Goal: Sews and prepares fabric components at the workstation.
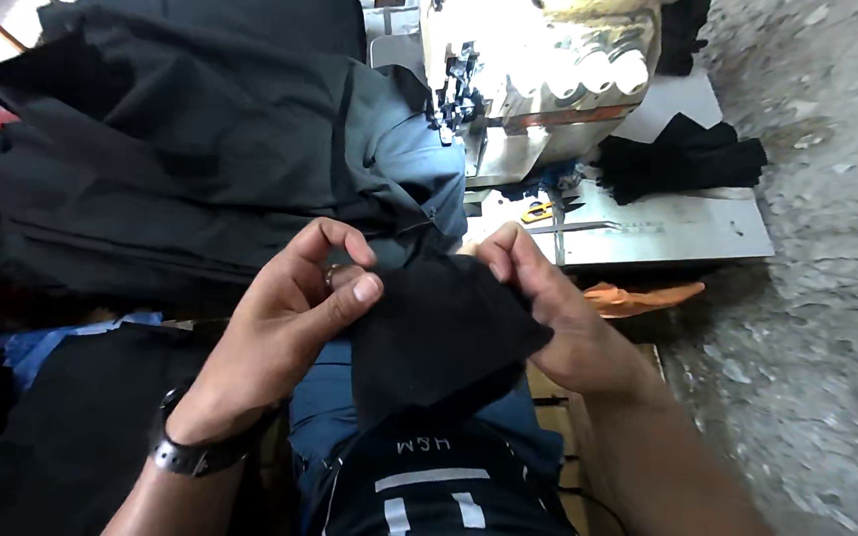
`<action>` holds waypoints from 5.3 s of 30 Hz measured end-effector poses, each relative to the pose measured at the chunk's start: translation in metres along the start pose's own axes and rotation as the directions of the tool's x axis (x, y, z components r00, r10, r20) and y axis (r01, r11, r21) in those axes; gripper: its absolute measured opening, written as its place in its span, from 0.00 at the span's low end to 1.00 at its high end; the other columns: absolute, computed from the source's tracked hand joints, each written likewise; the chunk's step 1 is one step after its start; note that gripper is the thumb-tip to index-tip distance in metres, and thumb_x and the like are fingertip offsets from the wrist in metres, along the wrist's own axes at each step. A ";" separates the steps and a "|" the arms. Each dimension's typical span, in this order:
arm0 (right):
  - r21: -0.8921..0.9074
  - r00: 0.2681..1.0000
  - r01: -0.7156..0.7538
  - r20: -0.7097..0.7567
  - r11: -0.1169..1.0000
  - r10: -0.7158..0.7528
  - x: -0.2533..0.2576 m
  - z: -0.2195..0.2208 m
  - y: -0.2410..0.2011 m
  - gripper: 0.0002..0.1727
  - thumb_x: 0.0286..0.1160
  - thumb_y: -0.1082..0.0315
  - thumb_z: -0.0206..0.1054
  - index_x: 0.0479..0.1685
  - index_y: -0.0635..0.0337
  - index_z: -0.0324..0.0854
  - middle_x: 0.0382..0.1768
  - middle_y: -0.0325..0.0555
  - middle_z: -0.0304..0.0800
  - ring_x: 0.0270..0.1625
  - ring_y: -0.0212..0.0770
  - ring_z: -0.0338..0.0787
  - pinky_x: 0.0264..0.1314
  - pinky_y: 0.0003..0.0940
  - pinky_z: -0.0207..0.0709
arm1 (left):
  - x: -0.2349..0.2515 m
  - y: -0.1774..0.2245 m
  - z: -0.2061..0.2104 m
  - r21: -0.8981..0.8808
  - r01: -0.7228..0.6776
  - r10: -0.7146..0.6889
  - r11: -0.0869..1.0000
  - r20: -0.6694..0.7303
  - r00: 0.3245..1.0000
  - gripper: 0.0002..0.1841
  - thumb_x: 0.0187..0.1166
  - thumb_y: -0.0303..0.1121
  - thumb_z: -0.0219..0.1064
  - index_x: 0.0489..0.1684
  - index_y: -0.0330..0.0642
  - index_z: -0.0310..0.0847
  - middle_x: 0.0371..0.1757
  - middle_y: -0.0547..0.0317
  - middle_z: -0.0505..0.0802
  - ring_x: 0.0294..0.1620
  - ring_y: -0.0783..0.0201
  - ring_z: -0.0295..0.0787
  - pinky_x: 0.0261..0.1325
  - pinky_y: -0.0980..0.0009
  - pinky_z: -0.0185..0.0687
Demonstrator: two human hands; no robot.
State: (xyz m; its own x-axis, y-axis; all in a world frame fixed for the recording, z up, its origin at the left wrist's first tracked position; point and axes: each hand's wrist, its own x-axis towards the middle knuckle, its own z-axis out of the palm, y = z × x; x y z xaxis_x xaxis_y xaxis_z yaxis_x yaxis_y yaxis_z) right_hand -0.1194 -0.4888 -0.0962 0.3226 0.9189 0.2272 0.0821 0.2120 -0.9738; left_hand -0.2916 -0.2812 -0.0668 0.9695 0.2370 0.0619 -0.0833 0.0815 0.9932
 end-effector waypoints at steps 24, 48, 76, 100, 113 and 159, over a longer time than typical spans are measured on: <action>-0.379 0.956 -0.103 -0.295 0.919 -0.014 0.002 0.004 -0.018 0.07 0.62 0.56 0.84 0.28 0.47 0.96 0.36 0.28 0.96 0.41 0.25 0.91 0.42 0.18 0.84 | -0.014 0.012 -0.004 0.658 -0.212 0.275 0.722 0.008 0.961 0.08 0.77 0.40 0.72 0.30 0.48 0.89 0.32 0.74 0.89 0.32 0.80 0.84 0.33 0.83 0.81; -0.251 0.998 0.060 0.038 0.966 -0.052 -0.012 -0.015 -0.006 0.06 0.73 0.68 0.77 0.36 0.52 0.83 0.38 0.31 0.92 0.44 0.25 0.91 0.49 0.20 0.88 | -0.003 0.007 0.006 0.517 -0.043 0.193 0.855 -0.240 0.951 0.05 0.78 0.28 0.73 0.47 0.42 0.87 0.31 0.66 0.94 0.22 0.73 0.89 0.23 0.79 0.87; -0.201 0.869 -0.129 -0.495 0.971 0.013 0.008 0.017 0.014 0.07 0.65 0.63 0.83 0.36 0.54 0.96 0.30 0.32 0.95 0.31 0.24 0.91 0.32 0.18 0.86 | 0.012 -0.020 0.029 0.501 -0.147 0.347 0.853 -0.333 0.877 0.10 0.74 0.22 0.75 0.50 0.37 0.88 0.37 0.65 0.95 0.28 0.75 0.89 0.30 0.80 0.89; 0.056 0.920 -0.236 -0.308 0.970 0.242 0.014 -0.011 0.022 0.08 0.65 0.71 0.81 0.42 0.58 0.95 0.30 0.39 0.97 0.32 0.29 0.94 0.37 0.22 0.90 | 0.051 -0.011 0.014 0.642 -0.130 0.371 0.756 -0.257 0.892 0.08 0.75 0.24 0.75 0.49 0.38 0.89 0.41 0.67 0.95 0.32 0.78 0.89 0.33 0.83 0.87; -0.001 0.889 -0.238 -0.403 0.971 0.217 0.019 -0.035 0.030 0.06 0.61 0.66 0.85 0.31 0.56 0.95 0.27 0.37 0.97 0.30 0.26 0.94 0.36 0.19 0.90 | 0.092 -0.019 0.006 0.670 -0.053 0.341 0.740 -0.306 0.889 0.08 0.72 0.26 0.78 0.46 0.40 0.89 0.39 0.69 0.95 0.29 0.78 0.89 0.31 0.82 0.88; 0.266 0.827 -0.297 -0.408 0.917 0.387 0.064 -0.072 0.087 0.08 0.67 0.65 0.81 0.33 0.56 0.88 0.17 0.33 0.88 0.17 0.24 0.84 0.19 0.16 0.79 | 0.208 -0.073 -0.031 0.861 -0.283 0.562 0.422 -0.004 0.827 0.10 0.73 0.27 0.78 0.45 0.34 0.84 0.42 0.58 0.92 0.45 0.73 0.90 0.49 0.78 0.85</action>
State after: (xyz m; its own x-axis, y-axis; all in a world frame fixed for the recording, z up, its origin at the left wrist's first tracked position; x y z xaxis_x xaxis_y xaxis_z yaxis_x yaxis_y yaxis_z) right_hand -0.0242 -0.4355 -0.1658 0.6834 0.7061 -0.1857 -0.2715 0.0097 -0.9624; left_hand -0.0908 -0.2081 -0.1294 0.7538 0.2457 0.6094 -0.1111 -0.8664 0.4868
